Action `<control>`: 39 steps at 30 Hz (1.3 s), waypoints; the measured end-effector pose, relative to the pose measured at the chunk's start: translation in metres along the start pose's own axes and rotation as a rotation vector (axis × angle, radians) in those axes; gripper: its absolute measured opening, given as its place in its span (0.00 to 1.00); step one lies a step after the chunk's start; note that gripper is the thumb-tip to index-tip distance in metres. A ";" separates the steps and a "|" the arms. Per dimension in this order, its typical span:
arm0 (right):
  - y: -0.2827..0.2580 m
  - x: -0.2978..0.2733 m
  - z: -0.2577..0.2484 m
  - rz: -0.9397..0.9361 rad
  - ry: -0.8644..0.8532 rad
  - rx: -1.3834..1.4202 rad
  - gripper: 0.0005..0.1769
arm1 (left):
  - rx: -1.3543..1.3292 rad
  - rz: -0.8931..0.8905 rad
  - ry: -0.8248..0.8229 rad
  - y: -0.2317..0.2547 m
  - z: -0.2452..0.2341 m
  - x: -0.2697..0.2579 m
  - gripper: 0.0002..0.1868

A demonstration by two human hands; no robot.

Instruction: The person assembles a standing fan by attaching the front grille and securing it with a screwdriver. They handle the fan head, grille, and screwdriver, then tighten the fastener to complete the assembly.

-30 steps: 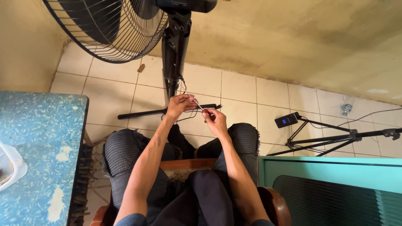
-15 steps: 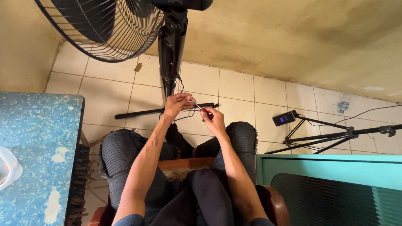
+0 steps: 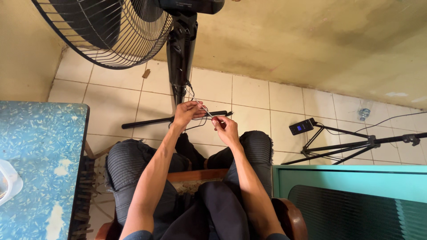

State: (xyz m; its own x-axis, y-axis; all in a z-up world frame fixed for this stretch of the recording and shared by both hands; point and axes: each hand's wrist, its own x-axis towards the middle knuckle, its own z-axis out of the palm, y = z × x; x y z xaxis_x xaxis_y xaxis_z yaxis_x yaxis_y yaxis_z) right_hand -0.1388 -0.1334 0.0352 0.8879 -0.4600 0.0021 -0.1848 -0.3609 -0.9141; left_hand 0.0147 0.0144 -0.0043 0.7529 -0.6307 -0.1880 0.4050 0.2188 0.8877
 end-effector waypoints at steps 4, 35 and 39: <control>0.000 0.001 0.001 0.005 0.002 -0.009 0.10 | 0.013 -0.006 0.002 0.000 -0.001 0.001 0.16; 0.012 0.004 0.002 -0.096 0.021 -0.055 0.23 | -0.042 0.089 0.005 -0.004 0.005 -0.004 0.15; 0.015 0.004 0.002 0.006 -0.001 -0.019 0.17 | -0.041 0.095 0.050 -0.004 0.006 -0.003 0.14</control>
State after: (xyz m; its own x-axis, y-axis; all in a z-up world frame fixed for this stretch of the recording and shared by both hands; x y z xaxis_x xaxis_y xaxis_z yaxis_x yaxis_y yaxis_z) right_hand -0.1371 -0.1391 0.0204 0.8870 -0.4618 -0.0036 -0.1980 -0.3732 -0.9064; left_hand 0.0077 0.0115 -0.0044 0.8134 -0.5680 -0.1253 0.3506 0.3070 0.8848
